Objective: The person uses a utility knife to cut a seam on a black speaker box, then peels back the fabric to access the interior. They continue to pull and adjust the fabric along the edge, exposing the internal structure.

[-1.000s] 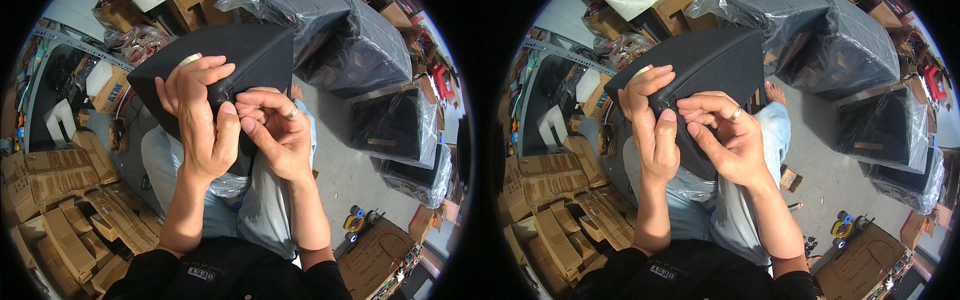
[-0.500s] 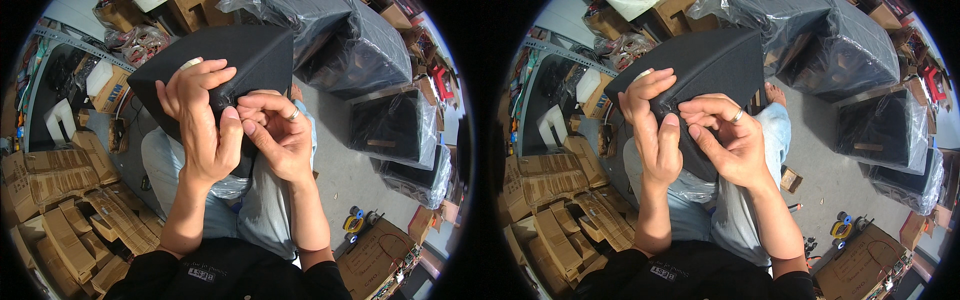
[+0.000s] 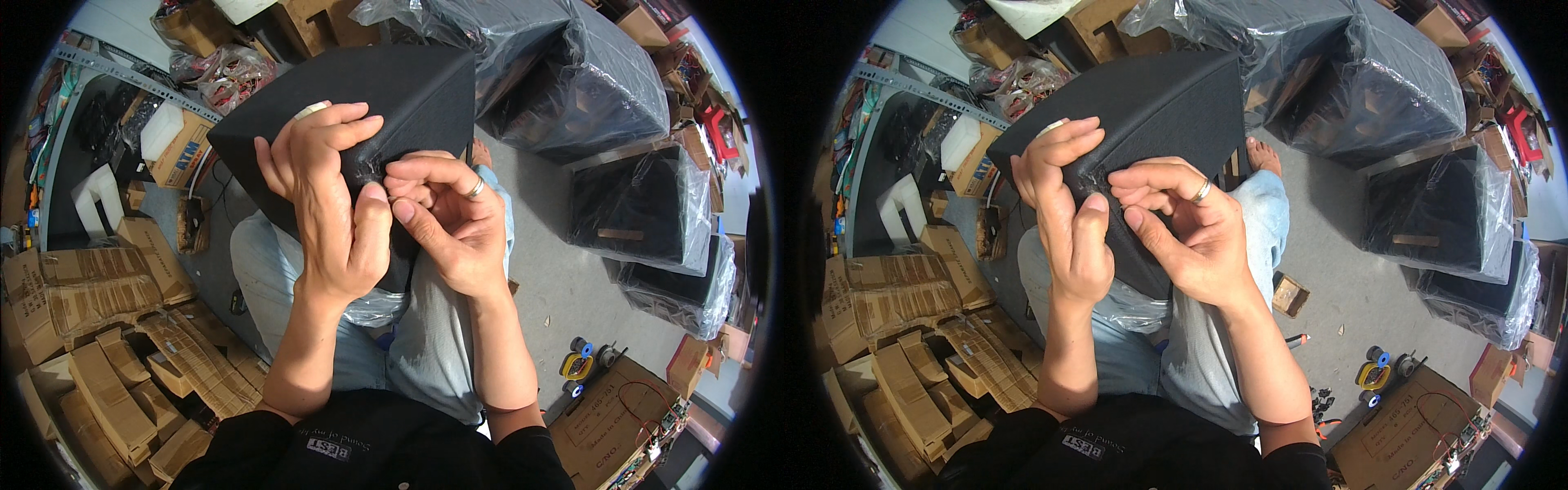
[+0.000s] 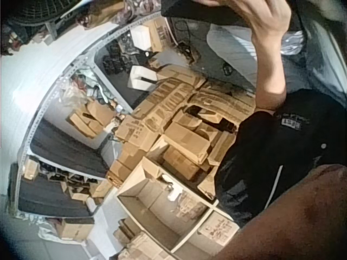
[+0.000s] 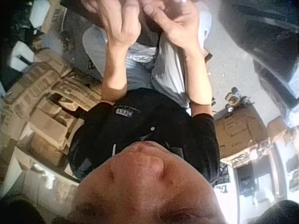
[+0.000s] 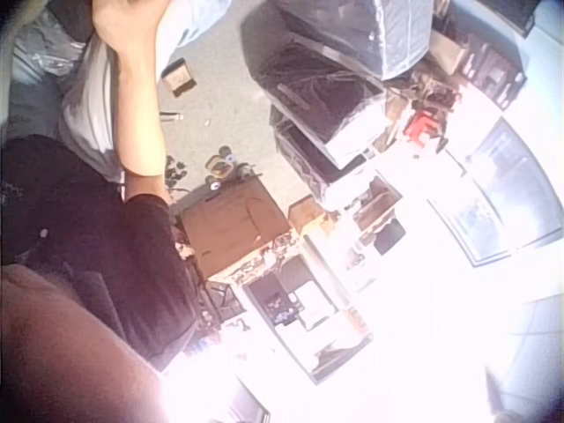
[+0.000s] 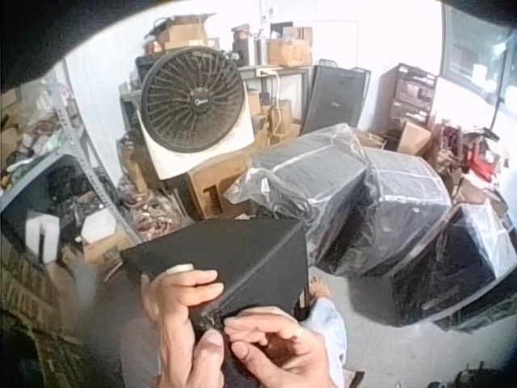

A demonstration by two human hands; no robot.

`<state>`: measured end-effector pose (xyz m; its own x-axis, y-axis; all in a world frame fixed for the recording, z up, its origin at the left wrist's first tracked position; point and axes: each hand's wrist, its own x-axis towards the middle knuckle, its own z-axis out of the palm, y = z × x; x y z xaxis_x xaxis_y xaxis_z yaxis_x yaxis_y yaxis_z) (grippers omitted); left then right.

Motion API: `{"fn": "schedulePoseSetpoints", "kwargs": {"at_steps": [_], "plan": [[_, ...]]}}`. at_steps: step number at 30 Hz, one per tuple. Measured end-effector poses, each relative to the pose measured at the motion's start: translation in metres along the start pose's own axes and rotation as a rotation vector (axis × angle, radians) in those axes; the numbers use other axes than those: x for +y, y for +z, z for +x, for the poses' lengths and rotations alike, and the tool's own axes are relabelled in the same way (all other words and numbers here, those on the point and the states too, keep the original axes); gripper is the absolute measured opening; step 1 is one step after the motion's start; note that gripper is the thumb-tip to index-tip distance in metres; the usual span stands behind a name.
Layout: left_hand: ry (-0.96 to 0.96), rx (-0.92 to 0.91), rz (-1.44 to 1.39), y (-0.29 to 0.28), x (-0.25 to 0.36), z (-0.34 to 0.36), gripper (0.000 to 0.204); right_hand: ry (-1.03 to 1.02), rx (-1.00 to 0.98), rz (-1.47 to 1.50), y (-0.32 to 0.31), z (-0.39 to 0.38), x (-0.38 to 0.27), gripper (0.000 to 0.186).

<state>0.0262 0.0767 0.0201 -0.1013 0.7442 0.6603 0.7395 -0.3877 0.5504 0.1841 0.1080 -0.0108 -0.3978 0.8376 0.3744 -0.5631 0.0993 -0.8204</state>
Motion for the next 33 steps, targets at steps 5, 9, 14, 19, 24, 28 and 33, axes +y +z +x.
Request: {"fn": "schedulePoseSetpoints", "kwargs": {"at_steps": [5, 9, 14, 19, 24, 28, 33], "plan": [[-0.001, 0.008, 0.014, 0.0007, 0.0013, 0.0004, 0.050, 0.027, 0.017, 0.005, 0.0016, -0.0003, -0.0023, 0.035], [-0.024, 0.002, 0.014, 0.0011, 0.0027, 0.0005, 0.049, 0.034, 0.018, 0.006, 0.0006, -0.0003, -0.0027, 0.035], [-0.035, 0.002, 0.010, 0.0004, 0.0034, -0.0003, 0.048, 0.036, 0.018, 0.019, 0.0006, -0.0003, -0.0018, 0.036], [-0.038, 0.004, 0.007, 0.0015, 0.0052, 0.0007, 0.049, 0.034, 0.021, 0.022, -0.0001, -0.0010, -0.0022, 0.036], [-0.045, -0.011, -0.013, -0.0026, 0.0059, 0.0017, 0.049, 0.039, 0.024, 0.021, 0.0013, -0.0002, -0.0044, 0.035], [-0.045, -0.015, -0.022, -0.0015, 0.0064, 0.0021, 0.049, 0.042, 0.034, 0.014, -0.0002, -0.0011, -0.0051, 0.035], [-0.038, -0.012, -0.035, 0.0009, 0.0066, 0.0028, 0.049, 0.006, 0.048, -0.028, -0.0003, -0.0003, -0.0075, 0.032]]}}
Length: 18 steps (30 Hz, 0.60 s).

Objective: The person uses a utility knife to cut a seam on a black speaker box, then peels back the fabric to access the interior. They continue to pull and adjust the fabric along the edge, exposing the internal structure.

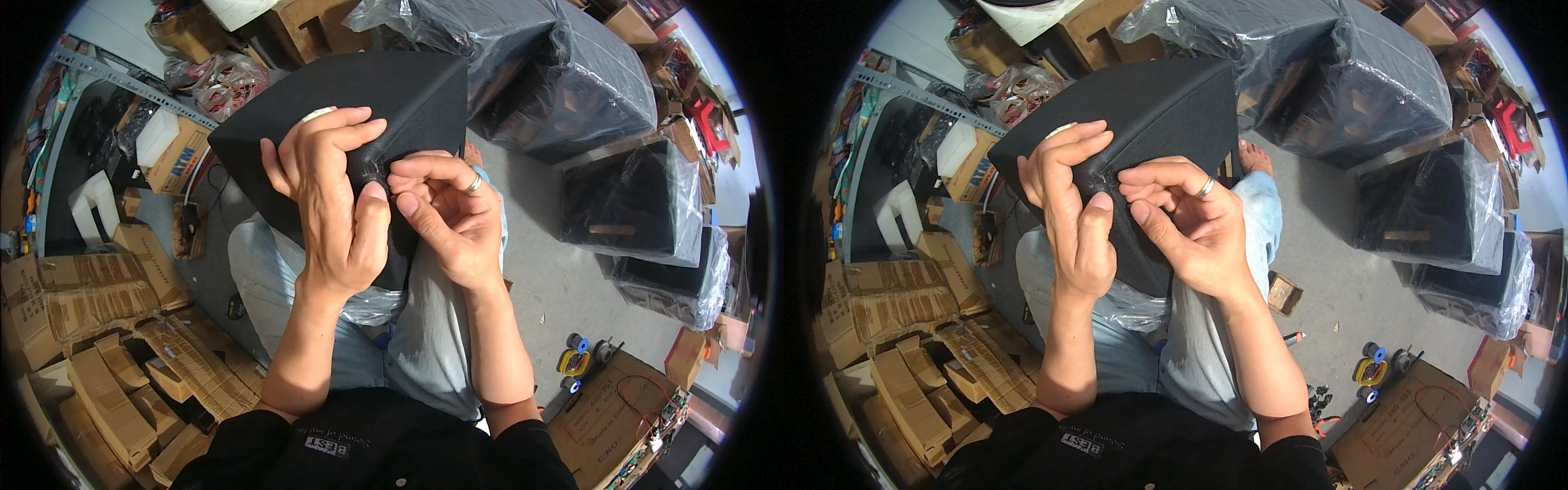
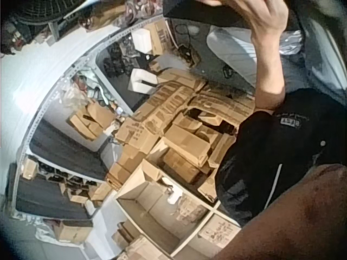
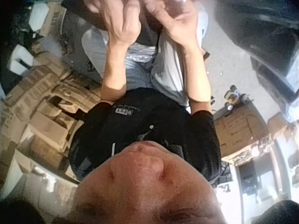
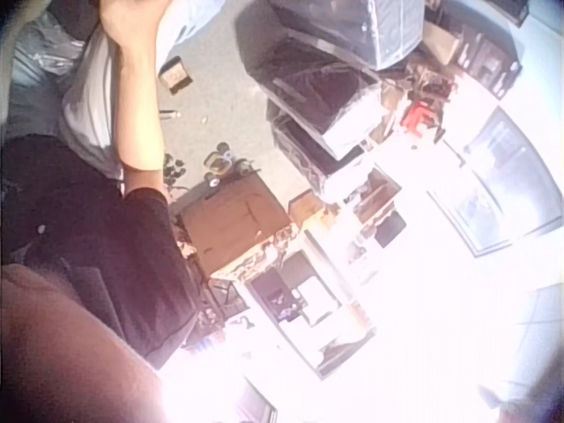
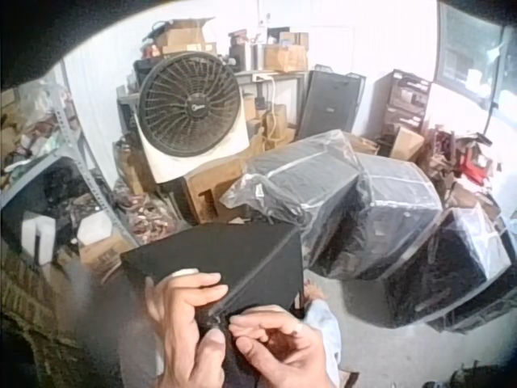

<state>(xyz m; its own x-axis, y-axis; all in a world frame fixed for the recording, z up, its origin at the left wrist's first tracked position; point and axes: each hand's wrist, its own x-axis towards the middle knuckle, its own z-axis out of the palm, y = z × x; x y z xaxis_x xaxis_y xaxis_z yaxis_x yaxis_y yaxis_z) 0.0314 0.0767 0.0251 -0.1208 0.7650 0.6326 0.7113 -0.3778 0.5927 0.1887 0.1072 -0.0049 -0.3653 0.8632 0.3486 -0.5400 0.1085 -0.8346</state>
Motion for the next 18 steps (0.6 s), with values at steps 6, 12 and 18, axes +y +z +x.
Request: {"fn": "schedulePoseSetpoints", "kwargs": {"at_steps": [6, 12, 18], "plan": [[0.027, -0.026, -0.034, 0.004, 0.001, 0.001, 0.049, -0.079, 0.057, -0.153, 0.000, -0.002, -0.005, 0.026], [0.052, -0.040, -0.001, 0.010, 0.004, 0.001, 0.051, -0.101, 0.094, -0.166, -0.003, -0.003, -0.008, 0.023], [0.067, -0.072, -0.021, 0.010, 0.002, 0.001, 0.053, -0.143, 0.208, -0.524, 0.007, -0.002, -0.026, 0.016]]}}
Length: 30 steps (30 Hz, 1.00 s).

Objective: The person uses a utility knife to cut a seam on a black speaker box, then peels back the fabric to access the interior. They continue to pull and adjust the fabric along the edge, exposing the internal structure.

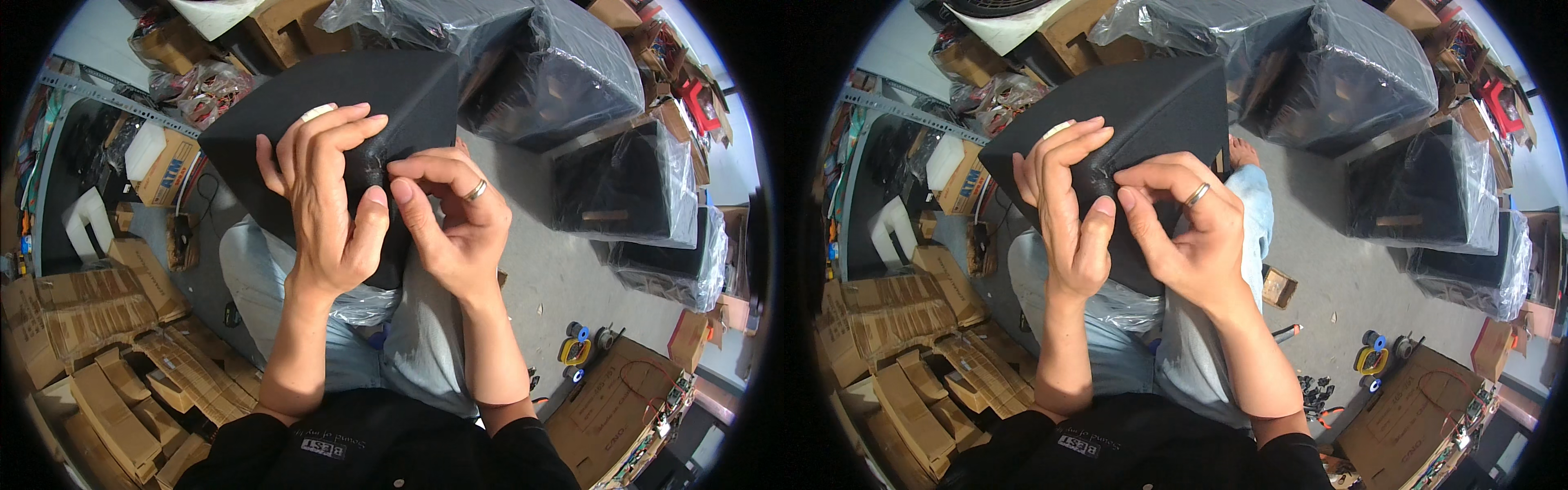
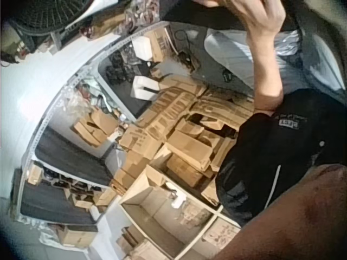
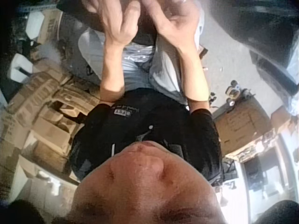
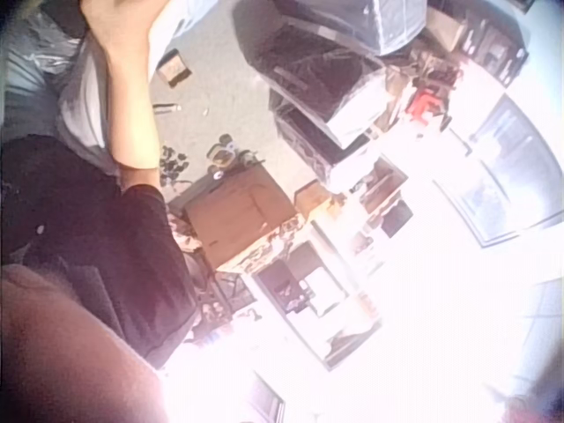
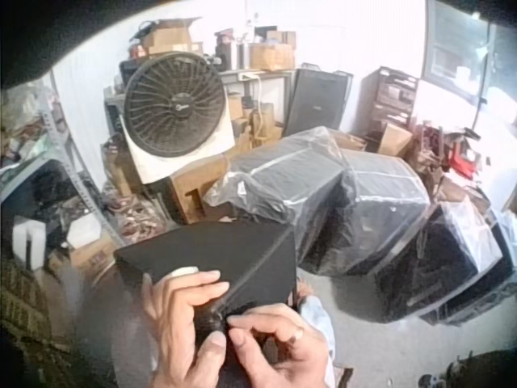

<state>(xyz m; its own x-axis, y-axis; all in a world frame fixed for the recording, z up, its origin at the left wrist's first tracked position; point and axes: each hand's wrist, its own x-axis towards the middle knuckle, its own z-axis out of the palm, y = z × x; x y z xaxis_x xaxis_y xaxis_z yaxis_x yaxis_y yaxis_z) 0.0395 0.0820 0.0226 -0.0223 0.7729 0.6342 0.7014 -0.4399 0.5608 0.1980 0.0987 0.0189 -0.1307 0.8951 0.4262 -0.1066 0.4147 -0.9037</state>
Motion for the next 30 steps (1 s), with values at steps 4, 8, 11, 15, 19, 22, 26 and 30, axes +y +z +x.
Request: {"fn": "schedulePoseSetpoints", "kwargs": {"at_steps": [4, 8, 11, 15, 19, 22, 26, 30], "plan": [[0.019, -0.068, 0.058, -0.006, 0.001, 0.001, 0.056, -0.290, -0.022, -0.364, -0.006, 0.006, -0.011, 0.016], [0.025, -0.103, 0.070, -0.011, 0.000, 0.001, 0.056, -0.342, -0.019, -0.449, -0.003, 0.010, -0.017, 0.016], [0.007, -0.131, 0.079, -0.012, 0.001, 0.000, 0.057, -0.311, -0.033, -0.484, -0.004, 0.011, -0.019, 0.017], [-0.013, -0.157, 0.058, -0.015, 0.004, 0.001, 0.057, -0.324, -0.044, -0.558, -0.004, 0.013, -0.023, 0.019], [-0.013, -0.169, 0.050, -0.018, 0.002, -0.001, 0.057, -0.345, -0.058, -0.662, -0.002, 0.014, -0.027, 0.021], [-0.006, -0.180, 0.026, -0.020, 0.001, -0.001, 0.057, -0.325, -0.051, -0.735, 0.001, 0.014, -0.032, 0.023], [0.014, -0.194, -0.015, -0.021, 0.000, -0.001, 0.058, -0.304, -0.062, -0.734, 0.003, 0.015, -0.034, 0.024], [0.031, -0.268, 0.008, -0.031, -0.005, -0.002, 0.060, -0.287, -0.072, -0.710, 0.004, 0.018, -0.031, 0.026]]}}
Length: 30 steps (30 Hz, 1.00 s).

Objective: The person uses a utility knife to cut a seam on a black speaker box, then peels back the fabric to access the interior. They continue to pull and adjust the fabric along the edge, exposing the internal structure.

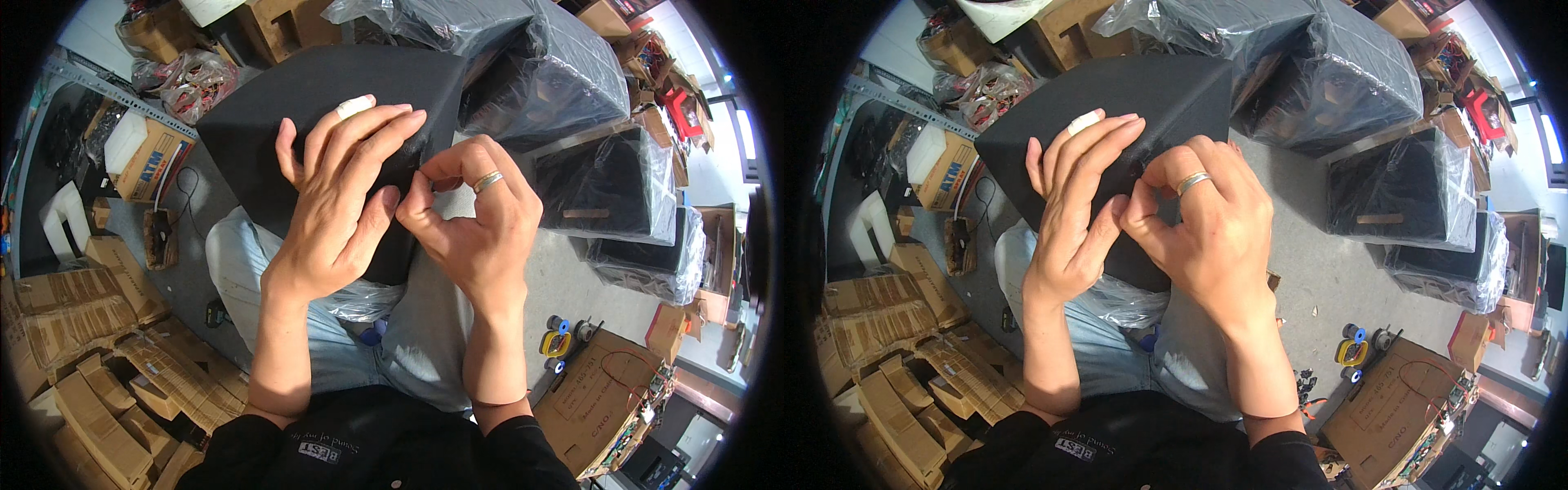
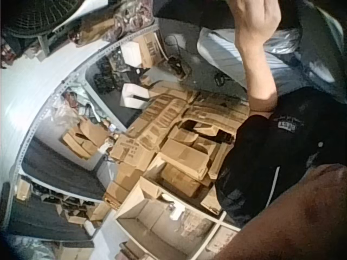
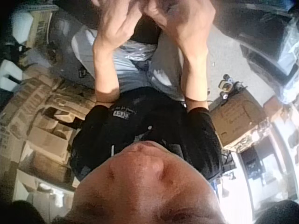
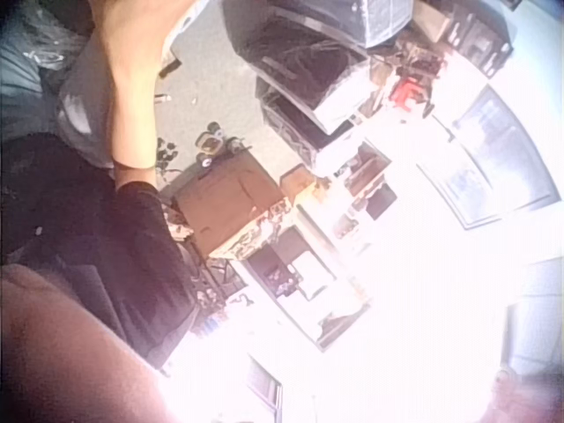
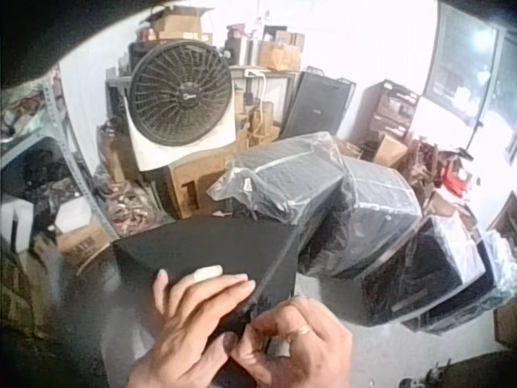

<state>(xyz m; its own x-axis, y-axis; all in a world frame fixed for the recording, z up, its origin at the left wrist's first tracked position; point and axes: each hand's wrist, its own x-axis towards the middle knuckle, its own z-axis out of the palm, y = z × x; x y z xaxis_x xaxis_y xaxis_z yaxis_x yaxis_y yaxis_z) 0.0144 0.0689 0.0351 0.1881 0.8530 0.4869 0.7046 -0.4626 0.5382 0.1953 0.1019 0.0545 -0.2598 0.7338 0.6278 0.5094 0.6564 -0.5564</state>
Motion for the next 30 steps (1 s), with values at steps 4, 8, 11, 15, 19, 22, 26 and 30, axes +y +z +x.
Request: {"fn": "schedulePoseSetpoints", "kwargs": {"at_steps": [4, 8, 11, 15, 19, 22, 26, 30], "plan": [[0.011, 0.002, 0.016, 0.000, -0.002, -0.001, 0.058, -0.050, 0.016, -0.011, 0.002, 0.000, 0.003, 0.019], [0.015, 0.012, 0.000, 0.002, -0.001, 0.000, 0.057, -0.099, 0.081, 0.134, 0.004, -0.007, 0.007, 0.017], [0.000, 0.036, -0.016, 0.003, 0.001, 0.001, 0.055, -0.079, 0.168, 0.303, 0.005, -0.014, 0.015, 0.014], [-0.027, 0.123, 0.002, 0.013, 0.008, 0.002, 0.049, 0.161, 0.177, 0.492, 0.015, -0.030, 0.032, 0.016], [-0.050, 0.280, 0.058, 0.029, 0.017, 0.007, 0.041, 0.450, 0.255, 0.755, 0.024, -0.026, 0.019, 0.011], [-0.082, 0.269, 0.149, 0.022, 0.028, 0.009, 0.041, 0.475, 0.141, 0.747, 0.026, -0.032, 0.028, 0.008], [-0.105, 0.249, 0.144, 0.009, 0.040, 0.017, 0.039, 0.429, 0.112, 0.737, 0.033, -0.034, 0.031, 0.010], [-0.105, 0.260, 0.119, 0.004, 0.033, 0.014, 0.037, 0.379, 0.091, 0.737, 0.035, -0.032, 0.028, 0.011]]}}
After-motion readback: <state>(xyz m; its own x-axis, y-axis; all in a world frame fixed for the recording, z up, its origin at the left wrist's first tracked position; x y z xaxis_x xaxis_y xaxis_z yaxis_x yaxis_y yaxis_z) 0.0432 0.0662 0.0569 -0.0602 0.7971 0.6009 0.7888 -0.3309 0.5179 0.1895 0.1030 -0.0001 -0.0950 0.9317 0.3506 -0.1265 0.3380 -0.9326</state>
